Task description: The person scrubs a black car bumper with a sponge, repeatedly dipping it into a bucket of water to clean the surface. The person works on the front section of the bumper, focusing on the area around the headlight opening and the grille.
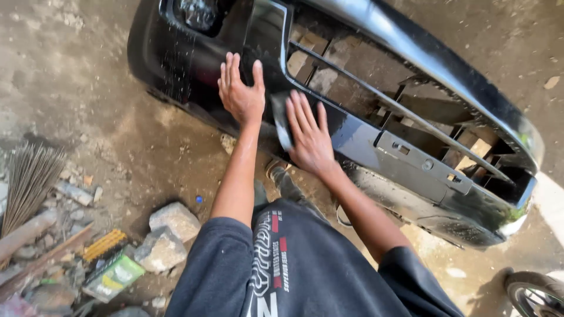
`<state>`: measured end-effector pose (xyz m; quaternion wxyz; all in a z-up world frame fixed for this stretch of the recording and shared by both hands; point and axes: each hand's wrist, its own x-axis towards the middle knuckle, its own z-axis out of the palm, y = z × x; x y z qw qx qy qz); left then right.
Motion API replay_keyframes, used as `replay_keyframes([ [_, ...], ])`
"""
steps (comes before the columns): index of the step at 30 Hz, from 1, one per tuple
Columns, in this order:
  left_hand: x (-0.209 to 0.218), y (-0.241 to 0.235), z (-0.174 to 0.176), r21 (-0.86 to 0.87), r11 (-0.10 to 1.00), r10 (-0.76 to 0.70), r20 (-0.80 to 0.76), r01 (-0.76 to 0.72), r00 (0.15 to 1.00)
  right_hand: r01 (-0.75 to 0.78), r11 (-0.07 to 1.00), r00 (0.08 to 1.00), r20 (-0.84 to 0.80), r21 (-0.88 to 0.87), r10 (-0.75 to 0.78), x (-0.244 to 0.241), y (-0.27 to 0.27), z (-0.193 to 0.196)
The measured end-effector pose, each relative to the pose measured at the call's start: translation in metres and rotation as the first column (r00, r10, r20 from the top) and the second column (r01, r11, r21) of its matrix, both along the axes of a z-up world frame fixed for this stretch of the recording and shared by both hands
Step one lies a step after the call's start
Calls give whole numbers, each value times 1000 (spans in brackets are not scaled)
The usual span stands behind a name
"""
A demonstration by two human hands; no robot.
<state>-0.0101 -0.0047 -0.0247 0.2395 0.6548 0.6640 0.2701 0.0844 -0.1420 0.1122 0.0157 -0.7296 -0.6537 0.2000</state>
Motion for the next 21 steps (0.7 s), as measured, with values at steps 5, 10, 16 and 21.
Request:
replay_keyframes([
  [5, 8, 4, 6, 22, 1000, -1, -38, 1, 999, 150, 984, 988, 61, -93, -145, 12, -133, -21],
  [10, 9, 2, 7, 22, 1000, -13, -64, 14, 998, 274, 944, 956, -55, -185, -289, -19, -39, -6],
  [16, 7, 3, 5, 13, 1000, -22, -32, 22, 999, 51, 999, 996, -70, 13, -50, 11, -83, -5],
  [21, 10, 10, 5, 20, 1000, -23, -73, 24, 997, 294, 943, 955, 83, -155, -284, 9, -152, -10],
])
